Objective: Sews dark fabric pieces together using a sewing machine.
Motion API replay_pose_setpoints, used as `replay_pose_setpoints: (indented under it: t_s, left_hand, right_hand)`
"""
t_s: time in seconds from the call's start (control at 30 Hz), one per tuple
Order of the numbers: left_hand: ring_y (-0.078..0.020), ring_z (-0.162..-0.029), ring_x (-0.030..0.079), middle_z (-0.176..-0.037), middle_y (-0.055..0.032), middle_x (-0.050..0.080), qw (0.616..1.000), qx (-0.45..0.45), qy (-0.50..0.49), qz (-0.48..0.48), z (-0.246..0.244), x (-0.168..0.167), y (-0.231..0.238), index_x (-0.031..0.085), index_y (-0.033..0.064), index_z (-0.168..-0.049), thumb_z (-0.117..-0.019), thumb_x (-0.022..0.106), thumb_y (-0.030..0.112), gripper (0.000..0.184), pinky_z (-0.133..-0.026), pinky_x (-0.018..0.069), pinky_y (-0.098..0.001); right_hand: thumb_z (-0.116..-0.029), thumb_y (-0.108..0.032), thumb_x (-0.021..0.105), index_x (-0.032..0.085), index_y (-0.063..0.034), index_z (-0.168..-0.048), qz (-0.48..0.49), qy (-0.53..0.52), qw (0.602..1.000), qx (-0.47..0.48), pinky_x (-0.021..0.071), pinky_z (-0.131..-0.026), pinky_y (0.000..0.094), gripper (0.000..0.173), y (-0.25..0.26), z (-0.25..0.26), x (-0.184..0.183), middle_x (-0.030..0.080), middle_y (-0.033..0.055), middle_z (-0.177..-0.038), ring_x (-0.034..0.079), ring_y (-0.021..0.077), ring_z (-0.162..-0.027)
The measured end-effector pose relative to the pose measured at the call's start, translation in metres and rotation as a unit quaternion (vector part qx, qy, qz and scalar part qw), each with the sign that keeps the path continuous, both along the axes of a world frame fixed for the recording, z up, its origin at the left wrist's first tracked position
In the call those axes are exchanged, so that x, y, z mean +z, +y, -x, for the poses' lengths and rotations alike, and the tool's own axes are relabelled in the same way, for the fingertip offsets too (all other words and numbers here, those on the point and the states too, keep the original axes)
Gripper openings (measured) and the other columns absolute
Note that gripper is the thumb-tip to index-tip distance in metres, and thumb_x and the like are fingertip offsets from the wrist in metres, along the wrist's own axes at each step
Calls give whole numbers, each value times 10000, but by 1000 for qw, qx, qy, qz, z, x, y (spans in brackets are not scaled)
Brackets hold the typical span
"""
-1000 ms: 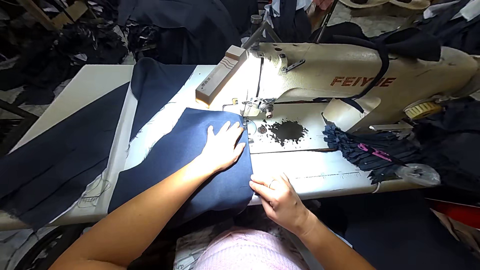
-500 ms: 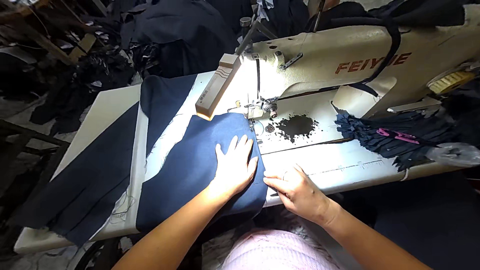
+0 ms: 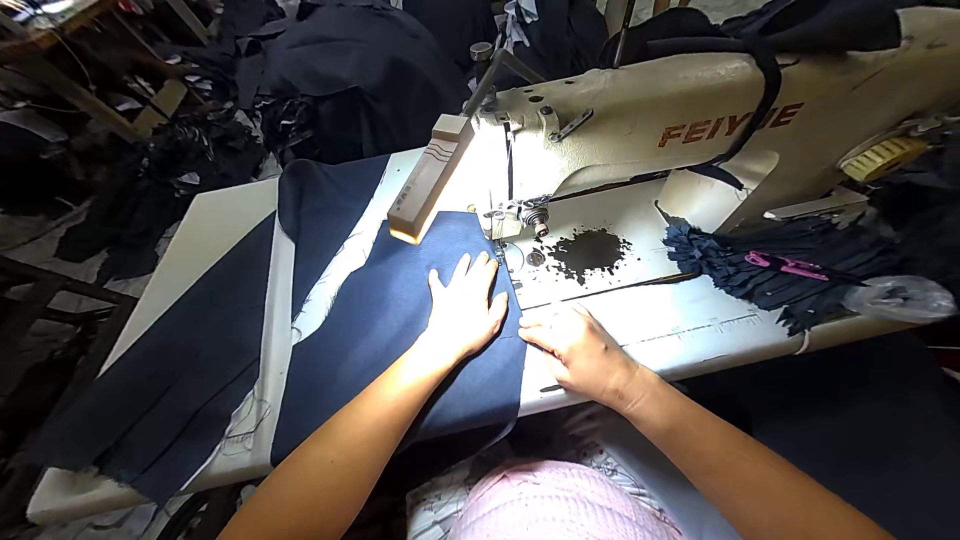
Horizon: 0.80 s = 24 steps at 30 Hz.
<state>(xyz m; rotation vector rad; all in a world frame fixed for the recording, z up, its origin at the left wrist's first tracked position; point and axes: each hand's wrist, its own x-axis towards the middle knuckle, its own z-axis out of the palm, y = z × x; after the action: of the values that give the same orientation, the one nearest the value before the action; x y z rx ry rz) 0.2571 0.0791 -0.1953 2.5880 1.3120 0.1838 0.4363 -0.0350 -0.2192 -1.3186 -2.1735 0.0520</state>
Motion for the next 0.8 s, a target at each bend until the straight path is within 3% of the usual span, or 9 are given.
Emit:
replay_pose_setpoints:
  t_s: [0.13, 0.23, 0.37, 0.43, 0.57, 0.8]
  left_hand:
    - [-323, -1559, 249, -1637, -59, 389, 1000, -8, -6, -3, 2, -1, 6, 457, 137, -1547, -1049, 370, 415, 577, -1136, 109, -789]
    - [-340, -1550, 266, -1632, -72, 395, 1000, -11, -11, -6, 1, 0, 16, 458, 126, -1543, -1047, 377, 408, 576, -1141, 111, -785]
    - [-358, -1568, 203, -1662, -67, 345, 1000, 1, 8, 0, -1, 7, 11, 424, 132, -1569, -1070, 372, 380, 560, -1136, 69, -798]
    - [-380, -1564, 205, -1648, -93, 367, 1000, 15, -8, -22, -1, 7, -8, 513, 102, -1500, -1046, 411, 336, 520, -1131, 90, -803]
    - [-354, -1549, 277, -1614, -86, 432, 999, -10, -44, -26, 14, -7, -46, 522, 144, -1510, -1056, 353, 426, 561, -1113, 119, -816]
    - [-344, -1547, 283, -1602, -61, 453, 998, -33, -52, -30, 21, -10, -41, 560, 187, -1481, -1049, 355, 455, 549, -1108, 128, -816]
  right_hand:
    - [-885, -61, 554, 791, -62, -1092, 3, -1, 1000, 1, 553, -893, 479, 314, 5, 0, 2, 760, 106, -1162, 721, 291, -1052]
    - [-907, -64, 552, 791, -66, -1104, 8, -5, 1000, 1, 526, -968, 484, 309, 13, -1, 4, 755, 108, -1179, 702, 284, -1119]
    - [-908, -65, 551, 789, -62, -1107, 31, -5, 999, 20, 506, -1008, 486, 310, 19, -5, 8, 749, 110, -1193, 682, 284, -1168]
    - [-905, -63, 547, 789, -59, -1110, 39, 7, 998, 39, 503, -1018, 490, 318, 21, -9, 8, 746, 114, -1201, 679, 287, -1174]
    - [-897, -62, 524, 789, -66, -1129, 47, 8, 994, 94, 510, -987, 492, 353, 30, -25, 9, 745, 110, -1217, 689, 290, -1157]
    - [-848, -26, 543, 798, -55, -1073, 21, -13, 989, 148, 541, -939, 468, 341, 42, -32, 14, 762, 120, -1151, 715, 283, -1094]
